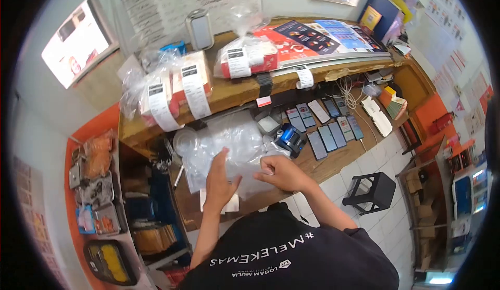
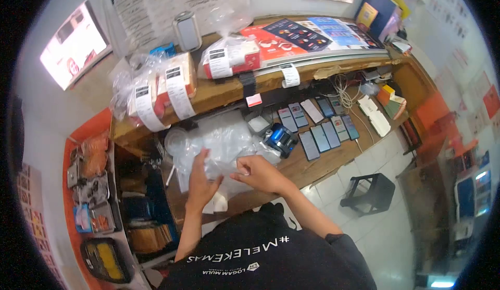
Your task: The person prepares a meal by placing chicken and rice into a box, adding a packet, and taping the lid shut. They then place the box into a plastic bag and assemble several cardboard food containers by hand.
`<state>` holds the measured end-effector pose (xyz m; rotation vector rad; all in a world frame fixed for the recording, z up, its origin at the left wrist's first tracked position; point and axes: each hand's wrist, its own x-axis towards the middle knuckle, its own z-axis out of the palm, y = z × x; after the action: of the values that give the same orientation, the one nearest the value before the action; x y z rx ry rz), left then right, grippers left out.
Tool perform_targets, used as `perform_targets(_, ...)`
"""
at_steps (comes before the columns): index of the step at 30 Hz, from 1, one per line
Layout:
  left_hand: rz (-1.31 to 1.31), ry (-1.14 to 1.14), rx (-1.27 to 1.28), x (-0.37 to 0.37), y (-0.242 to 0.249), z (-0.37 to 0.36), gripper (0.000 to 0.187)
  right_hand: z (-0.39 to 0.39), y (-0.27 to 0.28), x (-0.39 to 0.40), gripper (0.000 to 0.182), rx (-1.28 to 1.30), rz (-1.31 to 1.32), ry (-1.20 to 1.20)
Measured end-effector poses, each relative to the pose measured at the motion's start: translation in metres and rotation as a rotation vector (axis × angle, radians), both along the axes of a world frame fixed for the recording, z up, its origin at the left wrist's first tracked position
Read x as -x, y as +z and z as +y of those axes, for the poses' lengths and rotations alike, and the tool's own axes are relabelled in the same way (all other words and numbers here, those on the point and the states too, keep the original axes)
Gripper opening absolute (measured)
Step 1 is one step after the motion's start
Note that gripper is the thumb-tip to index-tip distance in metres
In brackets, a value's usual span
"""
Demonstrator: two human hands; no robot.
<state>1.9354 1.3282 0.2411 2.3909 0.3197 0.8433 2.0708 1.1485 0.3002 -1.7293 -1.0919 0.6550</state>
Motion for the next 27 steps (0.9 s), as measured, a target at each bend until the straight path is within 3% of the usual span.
perform_targets(1,0.013,-0.071,0.103,-0.003,-0.006,0.0,0.072,0.006,-0.003,-0.004,0.037,0.084,-0.092,-0.003)
perform_targets(4,0.072,0.036,0.2,-0.008,-0.014,0.013,0.061,0.024,0.003,0.003,0.022,-0.194,-0.57,-0.375)
perform_targets(5,0.041,0.092,0.276,-0.005,-0.008,0.013,0.047,0.027,0.019,0.011,0.02,-0.175,-0.674,-0.408)
perform_targets(8,0.065,-0.008,0.551,0.013,-0.009,0.024,0.039,0.036,0.021,0.044,0.024,-0.342,-0.752,-0.324)
perform_targets(9,0.08,0.021,0.644,0.017,-0.011,0.024,0.035,0.038,0.015,0.056,0.021,-0.371,-0.619,-0.233)
perform_targets(12,0.046,0.128,0.691,0.036,0.025,0.014,0.037,0.06,-0.021,0.077,0.019,-0.146,-0.319,-0.088)
perform_targets(15,0.0,0.056,0.991,0.066,0.065,-0.003,0.038,0.089,-0.132,0.04,0.03,0.383,-0.161,0.224)
perform_targets(17,0.052,0.01,1.024,0.096,0.086,-0.017,0.034,0.088,-0.194,0.029,0.047,0.722,-0.374,0.271)
perform_targets(18,0.077,-0.01,1.042,0.105,0.09,-0.02,0.032,0.086,-0.199,0.025,0.049,0.827,-0.394,0.316)
perform_targets(19,0.297,-0.087,0.929,0.117,0.086,-0.01,0.028,0.083,-0.19,0.026,0.051,0.881,-0.384,0.354)
perform_targets(22,0.316,-0.054,0.323,0.133,0.049,0.007,0.027,0.081,-0.157,0.034,0.056,0.929,-0.338,0.439)
perform_targets(25,0.474,0.356,0.101,0.13,-0.011,0.006,0.031,0.078,-0.14,0.048,0.058,0.885,-0.405,0.44)
perform_targets(27,0.745,0.695,0.136,0.126,-0.073,0.018,0.055,0.078,-0.141,0.052,0.049,0.862,-0.349,0.515)
